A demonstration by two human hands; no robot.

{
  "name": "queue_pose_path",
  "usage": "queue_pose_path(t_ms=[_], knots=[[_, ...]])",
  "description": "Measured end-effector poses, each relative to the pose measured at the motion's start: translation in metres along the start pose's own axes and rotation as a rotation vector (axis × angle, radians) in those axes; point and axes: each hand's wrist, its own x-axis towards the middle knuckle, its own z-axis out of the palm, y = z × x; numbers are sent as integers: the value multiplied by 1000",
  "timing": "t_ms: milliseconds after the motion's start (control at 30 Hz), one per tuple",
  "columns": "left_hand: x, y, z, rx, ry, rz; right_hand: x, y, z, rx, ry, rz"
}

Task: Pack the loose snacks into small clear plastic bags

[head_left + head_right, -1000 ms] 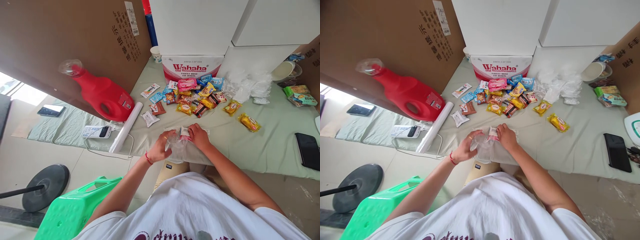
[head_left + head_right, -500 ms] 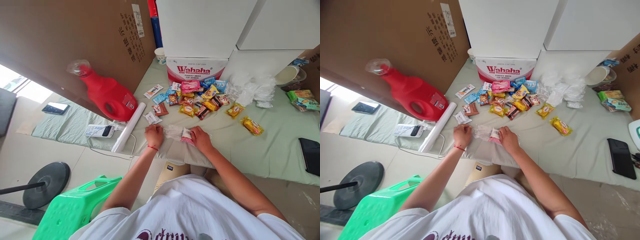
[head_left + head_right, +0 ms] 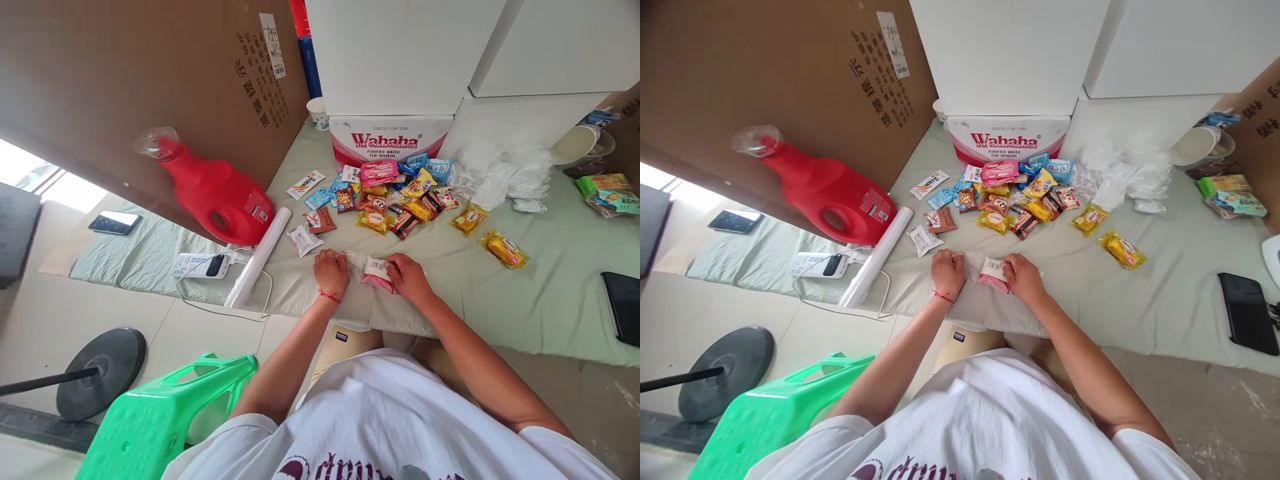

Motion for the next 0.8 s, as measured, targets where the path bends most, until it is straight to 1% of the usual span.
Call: queue_pose_path(t_ms=[100,167,267,333,367,433,500,567,633,700,767,800], knots=[[2,-3,-1,55,-39,-17,-3,6,-4,-26,19,17],[2,-2,-3,100,-65,-36,-6,5,-8,-121,65,18],[1,2,-4,173,-71,16,-13,-9,-16,-287,188,-6],[-1,5,-4,218,-56,54,-19,-21,-20,-302,228,-70],[-1,6,-4,232,-44,66,-22,-27,-19,-277,206,-123],[0,6,-5,229,-21,82,-26,-35,-15,-216,101,-238],[4,6,-8,186,-22,92,-26,-36,-7,-187,-10,-297],[11,6,-16,110,-79,83,-24,-32,2,-176,-57,-288],[19,10,-27,-1,-174,59,-20,-27,9,-141,-57,-269],[22,19,-37,-141,-233,44,-18,-24,13,-79,-33,-255],[17,34,-42,-298,-293,61,-17,-24,16,-9,-9,-232],[12,42,-43,-374,-348,89,-17,-25,16,27,0,-213]])
